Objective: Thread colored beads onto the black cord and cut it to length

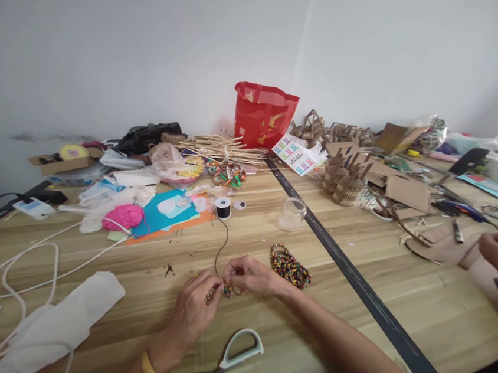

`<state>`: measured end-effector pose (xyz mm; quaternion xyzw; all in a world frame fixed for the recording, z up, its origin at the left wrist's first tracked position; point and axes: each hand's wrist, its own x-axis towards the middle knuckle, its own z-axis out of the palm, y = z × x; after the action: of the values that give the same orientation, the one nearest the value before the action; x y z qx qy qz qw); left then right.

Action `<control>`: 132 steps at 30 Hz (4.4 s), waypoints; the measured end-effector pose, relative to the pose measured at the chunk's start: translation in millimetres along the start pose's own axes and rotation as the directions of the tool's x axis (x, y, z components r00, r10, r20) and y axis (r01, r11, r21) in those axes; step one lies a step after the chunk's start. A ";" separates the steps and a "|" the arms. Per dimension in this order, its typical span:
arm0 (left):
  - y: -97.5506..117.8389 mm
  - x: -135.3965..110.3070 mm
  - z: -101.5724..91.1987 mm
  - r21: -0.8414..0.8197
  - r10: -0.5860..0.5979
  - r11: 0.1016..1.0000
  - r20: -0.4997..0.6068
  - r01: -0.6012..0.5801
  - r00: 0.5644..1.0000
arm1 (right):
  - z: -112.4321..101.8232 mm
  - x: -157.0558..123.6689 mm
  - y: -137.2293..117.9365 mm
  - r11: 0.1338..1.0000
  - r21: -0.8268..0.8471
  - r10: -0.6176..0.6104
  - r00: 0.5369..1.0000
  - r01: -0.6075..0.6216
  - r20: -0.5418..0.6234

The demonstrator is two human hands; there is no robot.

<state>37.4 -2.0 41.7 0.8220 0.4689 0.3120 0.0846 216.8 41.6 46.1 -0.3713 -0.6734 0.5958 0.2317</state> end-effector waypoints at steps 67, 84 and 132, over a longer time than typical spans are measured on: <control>-12.7 10.1 -1.2 -0.287 -0.204 0.931 0.100 0.224 0.974 | 4.8 12.1 8.7 0.887 0.449 0.110 0.994 -0.107 0.018; -9.6 6.3 2.0 -0.247 -0.120 0.963 -0.043 0.106 0.992 | 10.9 14.0 15.2 0.934 0.351 0.094 0.993 -0.060 -0.079; -20.0 14.3 5.1 -0.563 -0.296 0.670 0.394 0.483 0.870 | -4.1 -11.8 -17.3 0.856 -0.487 -0.168 0.984 0.172 0.053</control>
<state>31.2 21.5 35.2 0.6549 0.4822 0.3133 0.4904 223.2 34.8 65.2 -0.3543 -0.8332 0.3849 0.1790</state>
